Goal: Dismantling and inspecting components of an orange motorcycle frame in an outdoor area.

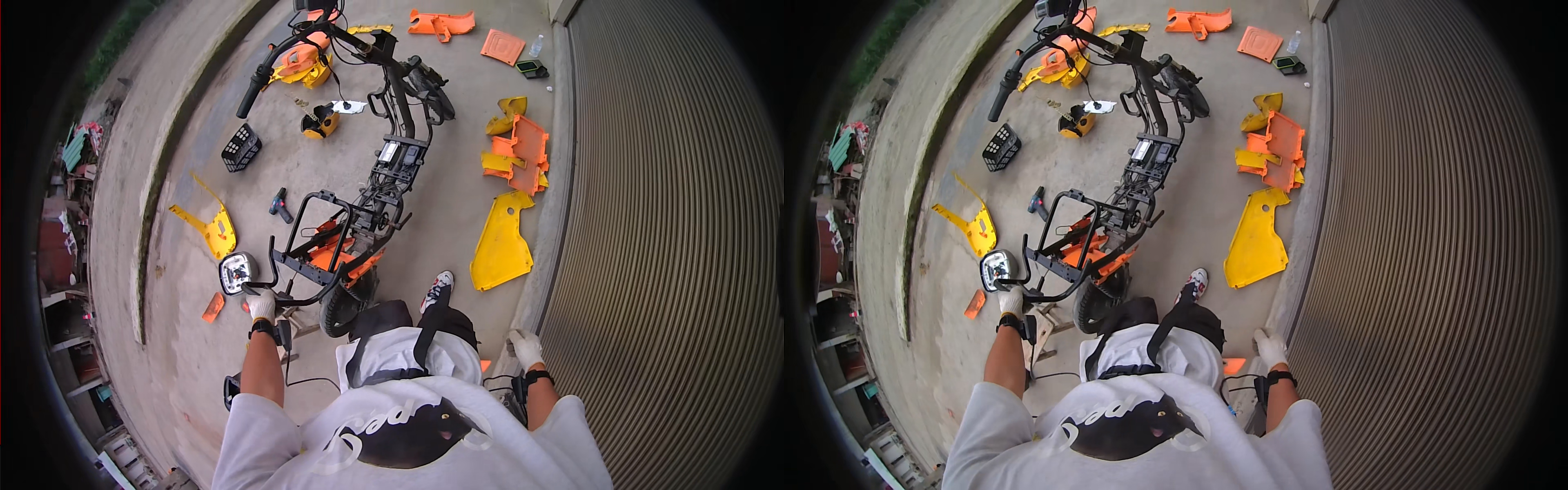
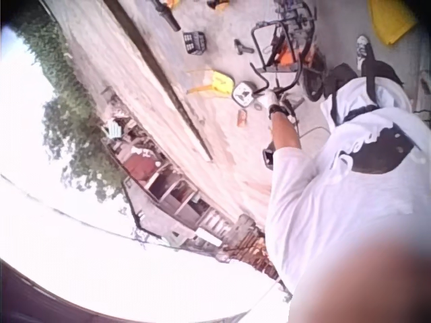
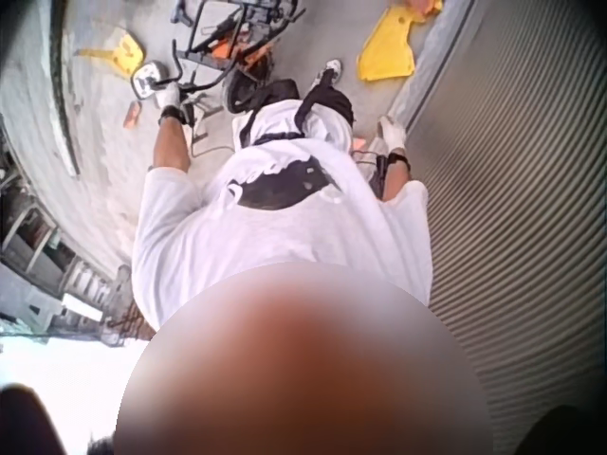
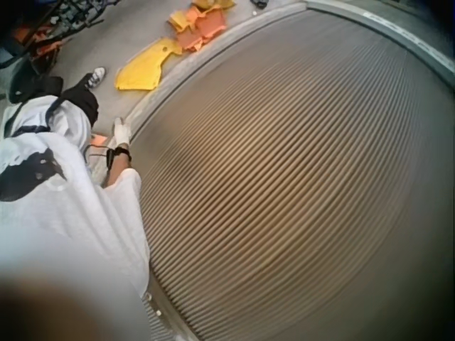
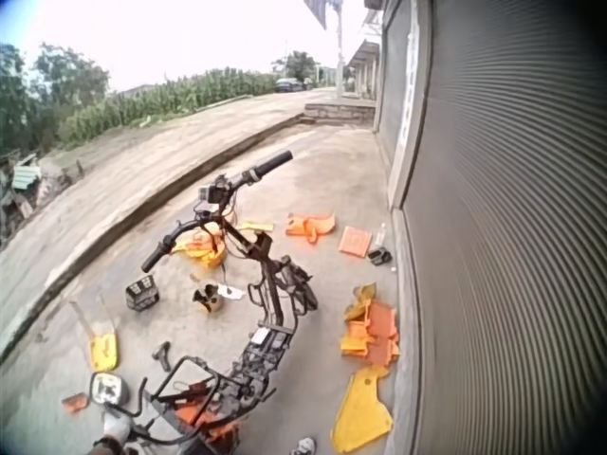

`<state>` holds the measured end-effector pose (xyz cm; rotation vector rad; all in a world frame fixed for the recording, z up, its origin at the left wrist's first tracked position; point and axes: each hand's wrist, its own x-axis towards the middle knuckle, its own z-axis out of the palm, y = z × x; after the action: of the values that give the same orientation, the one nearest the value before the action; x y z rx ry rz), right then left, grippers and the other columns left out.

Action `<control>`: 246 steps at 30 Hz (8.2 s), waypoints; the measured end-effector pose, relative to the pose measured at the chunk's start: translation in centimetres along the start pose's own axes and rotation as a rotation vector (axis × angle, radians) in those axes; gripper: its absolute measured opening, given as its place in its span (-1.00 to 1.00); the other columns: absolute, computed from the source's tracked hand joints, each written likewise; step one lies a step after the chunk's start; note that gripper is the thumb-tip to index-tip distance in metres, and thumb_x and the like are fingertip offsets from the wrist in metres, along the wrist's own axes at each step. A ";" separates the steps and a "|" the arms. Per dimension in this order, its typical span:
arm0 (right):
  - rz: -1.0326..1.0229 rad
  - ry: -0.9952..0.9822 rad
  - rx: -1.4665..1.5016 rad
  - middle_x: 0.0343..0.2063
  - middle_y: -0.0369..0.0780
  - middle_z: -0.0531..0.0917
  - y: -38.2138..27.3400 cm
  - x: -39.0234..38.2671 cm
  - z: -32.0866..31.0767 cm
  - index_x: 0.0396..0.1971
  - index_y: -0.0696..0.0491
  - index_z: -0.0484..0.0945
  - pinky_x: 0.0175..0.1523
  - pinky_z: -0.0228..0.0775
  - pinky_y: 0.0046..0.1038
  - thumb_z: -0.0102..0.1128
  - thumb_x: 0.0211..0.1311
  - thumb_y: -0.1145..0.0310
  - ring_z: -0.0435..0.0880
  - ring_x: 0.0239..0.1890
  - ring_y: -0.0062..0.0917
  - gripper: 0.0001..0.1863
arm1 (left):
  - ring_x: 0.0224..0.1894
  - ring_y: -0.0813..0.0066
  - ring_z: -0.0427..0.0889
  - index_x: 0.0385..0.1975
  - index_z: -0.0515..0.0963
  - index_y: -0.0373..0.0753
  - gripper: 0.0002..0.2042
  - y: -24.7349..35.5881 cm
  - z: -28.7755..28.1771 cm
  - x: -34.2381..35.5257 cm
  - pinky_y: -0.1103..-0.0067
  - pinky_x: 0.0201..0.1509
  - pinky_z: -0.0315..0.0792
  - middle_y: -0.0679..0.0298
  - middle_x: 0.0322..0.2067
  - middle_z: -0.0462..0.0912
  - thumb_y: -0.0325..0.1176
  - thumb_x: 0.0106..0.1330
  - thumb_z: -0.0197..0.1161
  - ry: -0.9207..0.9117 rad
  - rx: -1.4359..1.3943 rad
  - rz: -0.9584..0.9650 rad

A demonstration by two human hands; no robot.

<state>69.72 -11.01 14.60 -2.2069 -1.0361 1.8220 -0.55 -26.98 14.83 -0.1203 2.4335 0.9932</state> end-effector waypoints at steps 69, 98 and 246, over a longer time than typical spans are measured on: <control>-0.689 -0.749 -0.226 -0.16 -0.14 0.68 -33.3 -13.8 17.8 0.15 0.19 0.47 -0.06 0.50 -0.44 0.10 0.39 -0.09 0.66 -0.21 -0.52 -0.37 | -0.42 0.56 0.66 -0.06 0.58 -0.36 -0.72 30.6 17.5 -28.1 0.61 -0.32 0.56 0.21 -0.36 0.72 -0.34 0.33 0.14 -0.556 -0.267 0.469; -0.612 -0.536 0.305 -0.34 -0.26 0.67 -28.3 -11.3 18.0 -0.07 0.26 0.55 -0.22 0.51 -0.56 0.22 0.39 0.13 0.60 -0.36 -0.66 -0.57 | -0.37 0.39 0.67 -0.04 0.48 -0.34 -0.82 26.8 21.7 -27.4 0.55 -0.33 0.61 0.18 -0.30 0.66 -0.47 0.44 0.04 -0.884 -0.799 -0.019; 0.568 -0.677 0.227 -0.29 -0.28 0.70 -8.3 21.1 48.5 -0.12 0.02 0.59 -0.26 0.54 -0.35 0.15 0.40 0.25 0.68 -0.31 -0.48 -0.80 | -0.15 0.24 0.73 0.01 0.55 -0.37 -0.66 -16.1 21.6 -8.6 0.29 -0.01 0.58 0.06 -0.22 0.74 -0.25 0.40 0.16 -0.286 -0.290 -0.281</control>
<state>23.66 -9.30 -12.53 -1.8927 -0.1996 2.8734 20.25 -25.06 -4.21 -0.3813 1.9422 1.1391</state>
